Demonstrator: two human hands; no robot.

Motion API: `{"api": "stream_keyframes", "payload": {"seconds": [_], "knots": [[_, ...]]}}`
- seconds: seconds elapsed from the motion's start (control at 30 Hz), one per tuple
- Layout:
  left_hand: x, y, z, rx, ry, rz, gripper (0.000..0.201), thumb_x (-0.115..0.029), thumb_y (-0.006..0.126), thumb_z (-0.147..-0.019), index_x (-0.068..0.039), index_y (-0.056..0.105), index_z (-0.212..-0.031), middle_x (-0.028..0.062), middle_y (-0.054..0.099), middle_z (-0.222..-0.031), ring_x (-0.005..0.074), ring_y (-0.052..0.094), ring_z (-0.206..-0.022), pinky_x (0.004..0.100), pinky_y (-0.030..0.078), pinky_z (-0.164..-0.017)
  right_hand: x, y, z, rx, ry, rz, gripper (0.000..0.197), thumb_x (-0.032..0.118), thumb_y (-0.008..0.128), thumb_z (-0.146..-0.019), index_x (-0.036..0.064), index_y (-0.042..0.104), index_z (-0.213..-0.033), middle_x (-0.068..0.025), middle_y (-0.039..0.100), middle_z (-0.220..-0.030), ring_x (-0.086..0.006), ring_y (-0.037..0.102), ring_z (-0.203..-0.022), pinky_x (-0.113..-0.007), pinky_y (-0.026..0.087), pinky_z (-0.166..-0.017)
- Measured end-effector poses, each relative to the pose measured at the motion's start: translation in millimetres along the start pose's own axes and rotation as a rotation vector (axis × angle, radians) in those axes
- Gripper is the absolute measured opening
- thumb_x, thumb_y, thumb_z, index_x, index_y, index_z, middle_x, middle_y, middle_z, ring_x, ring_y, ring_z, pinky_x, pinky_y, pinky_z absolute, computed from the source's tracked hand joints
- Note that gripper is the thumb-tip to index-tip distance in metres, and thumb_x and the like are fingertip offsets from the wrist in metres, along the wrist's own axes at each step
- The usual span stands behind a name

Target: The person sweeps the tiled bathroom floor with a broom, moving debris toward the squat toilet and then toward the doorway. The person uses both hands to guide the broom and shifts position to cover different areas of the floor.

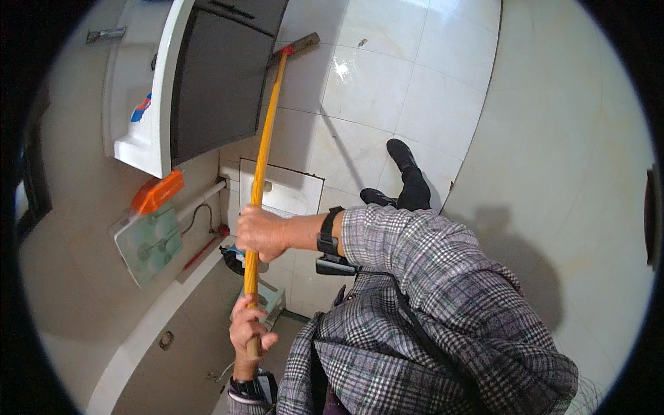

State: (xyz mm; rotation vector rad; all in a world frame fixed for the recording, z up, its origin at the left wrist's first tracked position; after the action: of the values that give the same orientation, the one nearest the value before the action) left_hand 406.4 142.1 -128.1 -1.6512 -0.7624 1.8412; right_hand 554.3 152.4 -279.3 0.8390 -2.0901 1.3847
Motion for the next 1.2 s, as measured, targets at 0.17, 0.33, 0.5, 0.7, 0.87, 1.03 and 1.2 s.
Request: {"api": "stream_keyframes", "payload": {"seconds": [0.17, 0.33, 0.5, 0.7, 0.87, 1.03, 1.2], "knots": [[26.0, 2.1, -27.1, -0.142, -0.022, -0.002, 0.052, -0.051, 0.076, -0.083, -0.007, 0.051, -0.075, 0.0098, 0.066, -0.098, 0.0402, 0.058, -0.122, 0.0548, 0.043, -0.105, -33.6, -10.0, -20.5, 0.023, -0.004, 0.066, 0.010, 0.020, 0.076, -0.062, 0.0193, 0.074, -0.072, -0.0023, 0.070, -0.073, -0.0236, 0.067, -0.082, -0.042, 0.045, -0.081], [68.4, 8.8, -42.3, -0.067, 0.005, 0.035, 0.051, -0.050, 0.078, -0.081, -0.006, 0.051, -0.073, 0.0103, 0.067, -0.099, 0.0405, 0.059, -0.120, 0.0542, 0.043, -0.106, -73.9, -7.2, -26.3, 0.103, 0.043, 0.095, 0.008, 0.022, 0.075, -0.067, 0.0188, 0.074, -0.074, -0.0034, 0.070, -0.077, -0.0235, 0.067, -0.086, -0.042, 0.044, -0.083], [33.9, -32.7, 23.3, -0.132, 0.035, 0.182, 0.049, -0.050, 0.079, -0.080, -0.009, 0.054, -0.067, 0.0077, 0.069, -0.093, 0.0371, 0.063, -0.114, 0.0540, 0.043, -0.106, 11.4, 13.5, -29.9, 0.112, 0.037, 0.024, 0.009, 0.021, 0.075, -0.069, 0.0162, 0.074, -0.077, -0.0033, 0.069, -0.078, -0.0234, 0.066, -0.088, -0.043, 0.043, -0.083], [40.6, -24.7, 14.5, -0.139, -0.051, 0.107, 0.048, -0.046, 0.082, -0.078, -0.008, 0.053, -0.069, 0.0084, 0.068, -0.093, 0.0368, 0.062, -0.115, 0.0532, 0.042, -0.106, -1.5, 11.3, -39.1, 0.084, 0.005, 0.039, 0.012, 0.023, 0.077, -0.066, 0.0160, 0.071, -0.074, -0.0027, 0.068, -0.076, -0.0236, 0.065, -0.085, -0.043, 0.043, -0.080], [39.1, -23.9, 32.2, -0.083, -0.023, 0.152, 0.047, -0.043, 0.084, -0.074, -0.008, 0.053, -0.071, 0.0087, 0.068, -0.096, 0.0399, 0.058, -0.121, 0.0534, 0.043, -0.106, 7.1, 34.3, -36.7, 0.180, -0.029, 0.041, 0.013, 0.025, 0.076, -0.066, 0.0170, 0.072, -0.075, -0.0024, 0.070, -0.080, -0.0238, 0.066, -0.085, -0.045, 0.042, -0.079], [4.1, -66.4, 101.7, -0.167, -0.097, 0.209, 0.051, -0.051, 0.079, -0.080, -0.009, 0.055, -0.064, 0.0064, 0.070, -0.088, 0.0378, 0.062, -0.118, 0.0576, 0.040, -0.108, 87.2, 53.3, -37.9, 0.047, -0.052, -0.110, 0.013, 0.021, 0.075, -0.066, 0.0164, 0.063, -0.068, -0.0037, 0.064, -0.075, -0.0263, 0.063, -0.080, -0.042, 0.043, -0.079], [24.8, -70.3, 70.4, -0.332, -0.046, 0.186, 0.045, -0.039, 0.076, -0.086, -0.008, 0.050, -0.064, 0.0060, 0.066, -0.084, 0.0362, 0.064, -0.113, 0.0566, 0.043, -0.106, 61.3, 42.3, -67.1, 0.024, -0.065, -0.015, 0.014, 0.020, 0.075, -0.066, 0.0155, 0.063, -0.070, -0.0048, 0.064, -0.074, -0.0275, 0.063, -0.081, -0.044, 0.043, -0.078]]}}
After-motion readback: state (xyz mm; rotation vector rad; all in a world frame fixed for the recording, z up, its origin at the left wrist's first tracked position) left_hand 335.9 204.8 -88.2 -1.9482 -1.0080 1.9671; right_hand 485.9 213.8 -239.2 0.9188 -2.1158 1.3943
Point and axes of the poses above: each hand's wrist, its own z-axis away from the middle knuckle, its own y-axis out of the palm, x = y × z, the point moved 5 cm from there along -z, towards the middle knuckle
